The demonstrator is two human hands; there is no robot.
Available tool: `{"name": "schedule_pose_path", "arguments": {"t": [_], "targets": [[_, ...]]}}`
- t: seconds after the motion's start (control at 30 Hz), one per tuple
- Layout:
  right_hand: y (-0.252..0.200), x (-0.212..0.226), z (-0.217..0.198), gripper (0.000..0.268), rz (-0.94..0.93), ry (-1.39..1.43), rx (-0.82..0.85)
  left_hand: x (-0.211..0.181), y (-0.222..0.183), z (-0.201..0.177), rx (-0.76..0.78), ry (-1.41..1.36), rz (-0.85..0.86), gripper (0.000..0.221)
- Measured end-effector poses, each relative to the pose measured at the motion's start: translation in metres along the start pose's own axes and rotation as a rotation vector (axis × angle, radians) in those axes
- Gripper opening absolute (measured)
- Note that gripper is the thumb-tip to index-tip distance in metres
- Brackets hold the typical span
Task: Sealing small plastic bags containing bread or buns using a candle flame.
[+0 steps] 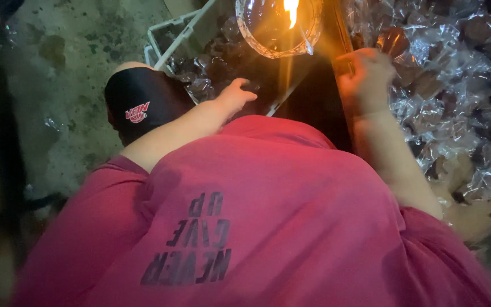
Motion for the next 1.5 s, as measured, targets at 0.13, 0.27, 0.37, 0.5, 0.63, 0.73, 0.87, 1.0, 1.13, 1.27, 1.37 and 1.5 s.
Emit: {"name": "schedule_pose_path", "arguments": {"t": [0.13,0.27,0.37,0.5,0.63,0.73,0.87,1.0,1.13,1.27,1.37,1.5], "targets": [[-0.007,-0.051,-0.029,0.069,0.453,-0.308,0.282,-0.003,0.009,0.014,0.113,-0.114,0.09,0.053],[-0.014,-0.106,-0.035,0.035,0.321,-0.097,-0.002,-0.01,0.007,0.026,0.216,-0.1,0.128,0.051],[-0.017,-0.08,-0.048,0.028,0.281,-0.003,-0.217,-0.003,0.022,0.036,0.246,-0.192,0.187,0.05],[-0.015,-0.05,-0.021,0.018,0.453,0.425,-0.235,-0.013,0.012,0.041,0.301,-0.308,0.189,0.055],[-0.019,0.015,0.028,0.012,0.637,1.017,0.018,-0.002,0.025,0.049,0.36,-0.627,0.305,0.07],[-0.034,0.044,0.06,0.007,0.713,0.796,0.231,-0.028,-0.003,0.048,0.38,-0.813,0.423,0.055],[-0.026,0.009,0.081,0.018,0.657,0.917,0.09,-0.031,0.016,0.039,0.215,-0.878,0.542,0.035],[-0.027,0.024,0.086,0.026,0.596,0.98,0.114,-0.011,0.044,0.035,0.149,-0.944,0.518,0.035],[-0.036,0.028,0.094,0.015,0.578,0.803,0.124,0.01,0.061,0.044,0.093,-0.927,0.444,0.04],[-0.023,0.042,0.065,0.012,0.447,0.783,0.004,-0.027,0.022,0.036,0.168,-0.854,0.461,0.035],[-0.03,0.066,0.069,0.025,0.436,0.771,0.093,-0.026,0.016,0.043,0.205,-0.986,0.487,0.047],[-0.031,0.038,0.072,0.02,0.487,0.839,-0.033,-0.012,0.043,0.051,0.228,-0.981,0.501,0.046]]}}
Point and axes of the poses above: each hand's wrist, its own y-axis towards the middle knuckle, its own z-axis out of the palm, x = y × z, the point moved 8 cm from there along y, towards the middle knuckle, and after that the axes turned 14 degrees about z, right-handed, at the moved point
